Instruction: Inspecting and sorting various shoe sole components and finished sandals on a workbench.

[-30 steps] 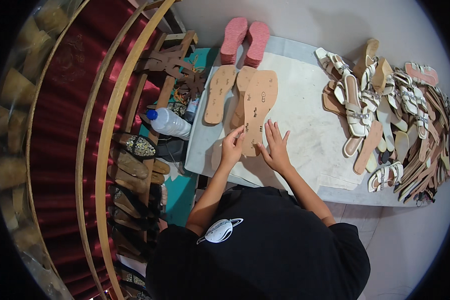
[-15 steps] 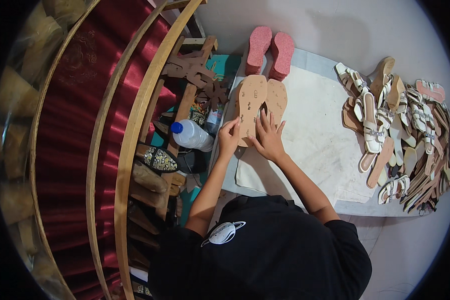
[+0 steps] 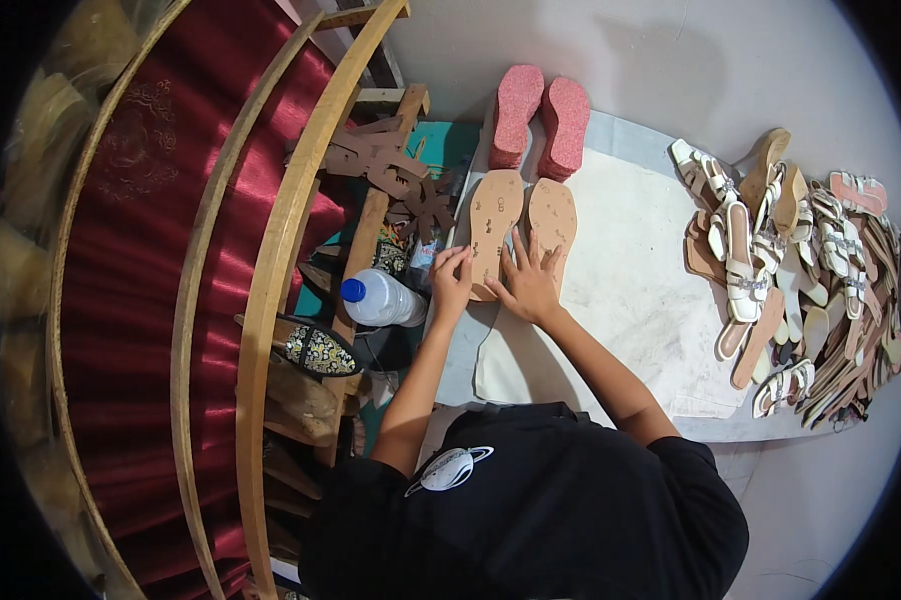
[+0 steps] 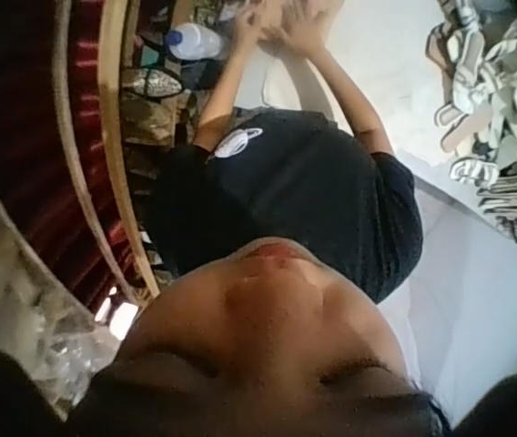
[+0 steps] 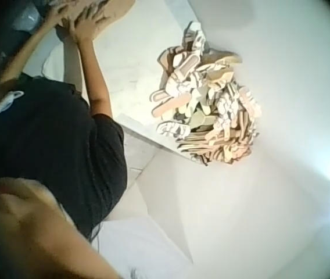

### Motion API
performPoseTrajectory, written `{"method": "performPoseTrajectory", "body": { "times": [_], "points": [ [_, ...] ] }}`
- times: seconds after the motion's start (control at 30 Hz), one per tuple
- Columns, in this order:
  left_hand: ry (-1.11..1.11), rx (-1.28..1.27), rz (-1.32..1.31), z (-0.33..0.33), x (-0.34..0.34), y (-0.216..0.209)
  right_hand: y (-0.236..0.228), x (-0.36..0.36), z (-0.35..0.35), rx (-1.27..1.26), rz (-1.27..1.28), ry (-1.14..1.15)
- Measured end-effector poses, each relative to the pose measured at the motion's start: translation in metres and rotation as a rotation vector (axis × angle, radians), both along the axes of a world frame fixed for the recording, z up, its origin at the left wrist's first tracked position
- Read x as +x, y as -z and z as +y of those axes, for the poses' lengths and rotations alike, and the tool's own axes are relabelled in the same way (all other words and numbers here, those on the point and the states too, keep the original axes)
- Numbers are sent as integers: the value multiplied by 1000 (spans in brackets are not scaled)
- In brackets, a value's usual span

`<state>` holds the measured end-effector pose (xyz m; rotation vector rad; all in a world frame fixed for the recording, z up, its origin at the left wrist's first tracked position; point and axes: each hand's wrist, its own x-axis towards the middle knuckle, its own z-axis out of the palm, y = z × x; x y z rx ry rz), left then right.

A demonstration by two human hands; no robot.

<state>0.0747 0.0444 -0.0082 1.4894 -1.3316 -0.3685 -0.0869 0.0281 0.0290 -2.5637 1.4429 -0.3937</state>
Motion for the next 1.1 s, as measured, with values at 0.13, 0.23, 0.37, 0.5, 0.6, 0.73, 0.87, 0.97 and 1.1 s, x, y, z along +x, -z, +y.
{"method": "performPoseTrajectory", "body": {
  "times": [0.13,0.23,0.37,0.5,0.6,0.73,0.87,0.97,1.1],
  "points": [
    [-4,38,-58,0,-1,6,4,1,-1,-22,0,-6],
    [-2,46,-67,1,0,6,7,1,1,-39,21,5],
    [21,60,-16,1,-1,2,9,2,2,-36,32,-7],
    [51,87,32,3,-2,-5,12,4,2,-30,32,-19],
    [47,72,49,3,-3,-9,12,5,2,-19,40,-9],
    [40,69,2,3,-4,-9,16,3,1,-16,36,-6],
    [-4,76,-76,6,-4,-7,17,3,1,-52,41,-13],
    [-32,175,-89,8,-10,-15,15,0,1,-55,55,-3],
    [-124,140,-236,13,-17,-29,5,-7,8,-73,38,13]
  ]
}}
